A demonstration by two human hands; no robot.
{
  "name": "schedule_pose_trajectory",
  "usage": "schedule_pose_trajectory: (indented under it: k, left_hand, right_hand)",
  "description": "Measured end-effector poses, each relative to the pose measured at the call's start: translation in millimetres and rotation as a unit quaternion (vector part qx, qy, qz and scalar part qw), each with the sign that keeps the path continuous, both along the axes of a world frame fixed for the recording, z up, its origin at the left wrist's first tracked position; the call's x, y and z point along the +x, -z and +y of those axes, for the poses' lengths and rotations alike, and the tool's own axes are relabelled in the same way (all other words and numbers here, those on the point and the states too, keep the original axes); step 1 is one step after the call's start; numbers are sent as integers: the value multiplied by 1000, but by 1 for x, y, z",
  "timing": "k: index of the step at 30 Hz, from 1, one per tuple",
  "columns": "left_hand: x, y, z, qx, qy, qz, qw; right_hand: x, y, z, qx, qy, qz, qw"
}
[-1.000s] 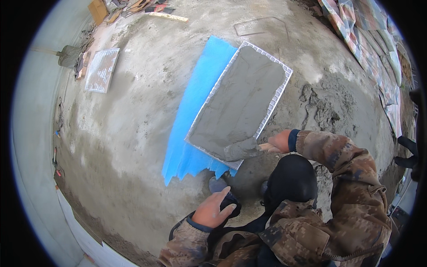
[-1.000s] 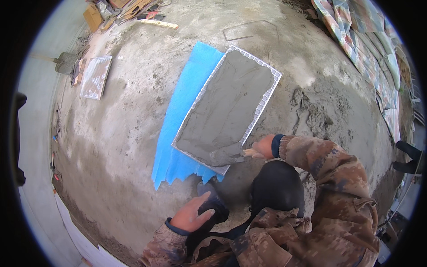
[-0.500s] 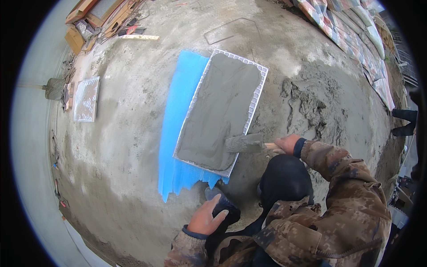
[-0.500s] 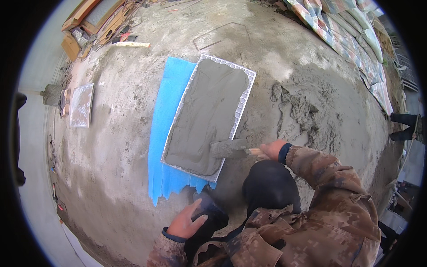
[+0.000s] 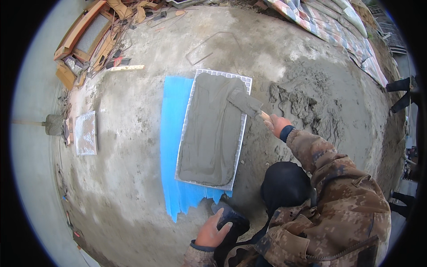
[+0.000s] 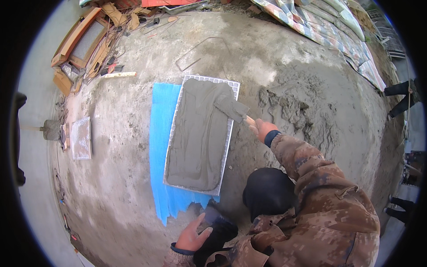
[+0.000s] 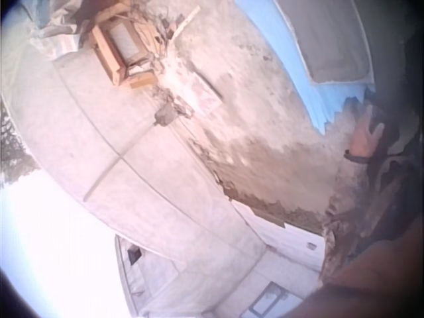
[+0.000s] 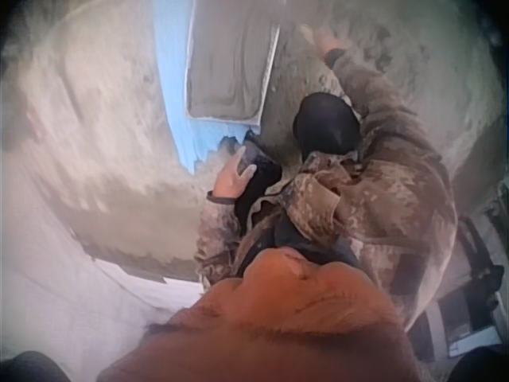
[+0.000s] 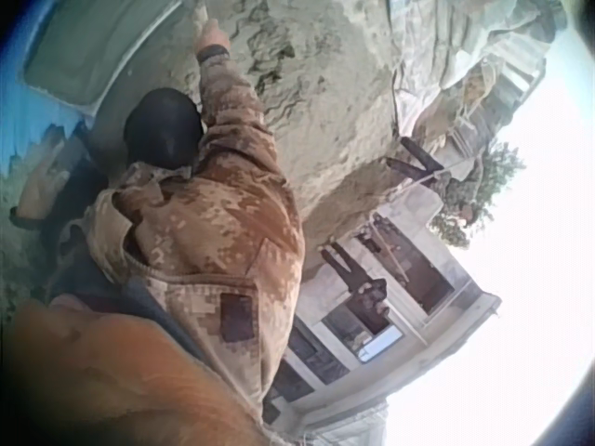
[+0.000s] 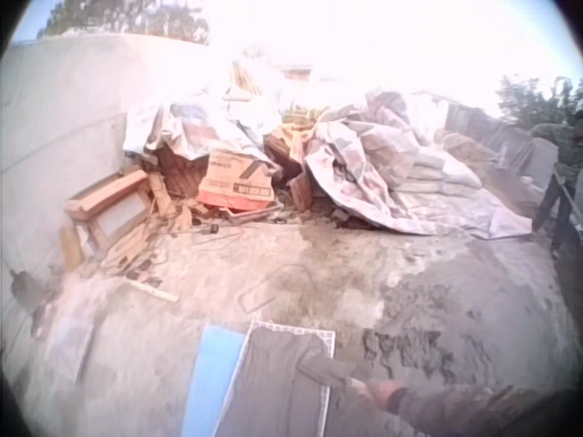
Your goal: The person scoops cement with a trowel, spreads it evenly on a rectangular tile, then places the tile onto a prepared floor area. The process is repeated for a second tile, aligning each with adjacent tiles.
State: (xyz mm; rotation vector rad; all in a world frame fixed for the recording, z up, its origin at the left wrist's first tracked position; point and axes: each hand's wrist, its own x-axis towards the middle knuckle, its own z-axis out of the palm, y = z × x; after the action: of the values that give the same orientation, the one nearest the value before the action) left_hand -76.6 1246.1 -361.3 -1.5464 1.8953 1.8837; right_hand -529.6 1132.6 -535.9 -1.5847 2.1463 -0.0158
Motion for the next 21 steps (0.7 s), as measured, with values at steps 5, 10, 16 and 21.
schedule_pose_trajectory:
  k: [5, 10, 16, 21]
  left_hand:
    - [0, 1, 0, -12, 19, -10, 1000]
    - [1, 2, 2, -10, 12, -7, 1000]
    - [5, 1, 5, -13, 12, -13, 1000]
    - [5, 4, 7, -25, 12, -6, 1000]
  right_hand:
    - [7, -6, 8, 52, -167, 27, 984]
    - [4, 15, -10, 10, -61, 58, 996]
    - [-1, 30, -28, -46, 105, -28, 993]
    - [15, 17, -27, -32, 2, -107, 994]
